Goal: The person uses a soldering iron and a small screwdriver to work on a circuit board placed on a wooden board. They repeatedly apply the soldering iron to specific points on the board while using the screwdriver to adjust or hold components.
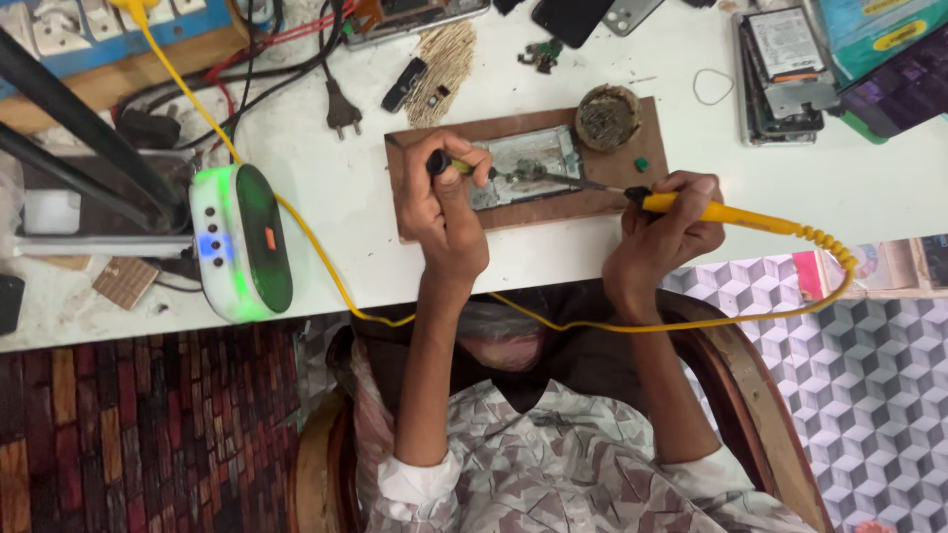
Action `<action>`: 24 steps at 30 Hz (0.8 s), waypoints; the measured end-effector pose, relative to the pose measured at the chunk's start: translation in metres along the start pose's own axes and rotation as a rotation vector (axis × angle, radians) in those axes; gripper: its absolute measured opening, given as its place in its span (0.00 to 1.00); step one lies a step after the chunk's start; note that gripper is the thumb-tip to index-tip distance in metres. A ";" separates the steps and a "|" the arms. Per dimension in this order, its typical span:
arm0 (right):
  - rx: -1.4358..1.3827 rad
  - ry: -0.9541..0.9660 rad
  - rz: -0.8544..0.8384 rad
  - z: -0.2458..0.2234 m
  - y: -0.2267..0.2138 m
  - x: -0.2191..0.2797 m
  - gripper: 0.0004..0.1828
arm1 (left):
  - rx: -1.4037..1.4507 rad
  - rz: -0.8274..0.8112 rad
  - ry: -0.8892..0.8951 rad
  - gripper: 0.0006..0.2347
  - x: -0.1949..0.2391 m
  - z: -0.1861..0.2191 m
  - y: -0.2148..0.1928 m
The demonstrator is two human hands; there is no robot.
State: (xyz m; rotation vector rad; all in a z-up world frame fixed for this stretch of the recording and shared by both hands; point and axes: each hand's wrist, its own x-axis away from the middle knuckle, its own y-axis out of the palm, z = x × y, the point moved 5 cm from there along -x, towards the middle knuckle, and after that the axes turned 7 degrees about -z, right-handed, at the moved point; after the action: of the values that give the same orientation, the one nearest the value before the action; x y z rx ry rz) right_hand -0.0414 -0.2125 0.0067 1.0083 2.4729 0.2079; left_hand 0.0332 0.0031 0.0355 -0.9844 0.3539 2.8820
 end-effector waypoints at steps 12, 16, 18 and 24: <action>-0.012 0.000 -0.045 0.000 -0.001 0.000 0.23 | -0.013 -0.016 -0.014 0.16 0.000 -0.002 -0.002; -0.039 0.005 0.013 0.000 -0.002 -0.001 0.23 | -0.014 -0.016 0.007 0.17 0.000 -0.003 -0.002; -0.018 -0.003 0.025 -0.001 -0.003 -0.001 0.24 | 0.008 -0.017 -0.003 0.17 0.002 -0.004 0.000; -0.023 0.011 -0.007 -0.003 0.001 -0.001 0.24 | 0.009 -0.018 0.013 0.16 0.000 -0.004 -0.001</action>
State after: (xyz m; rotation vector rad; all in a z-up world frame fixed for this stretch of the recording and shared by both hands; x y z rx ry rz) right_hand -0.0416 -0.2127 0.0098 0.9911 2.4779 0.2392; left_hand 0.0353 0.0033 0.0323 -0.9997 0.3566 2.8566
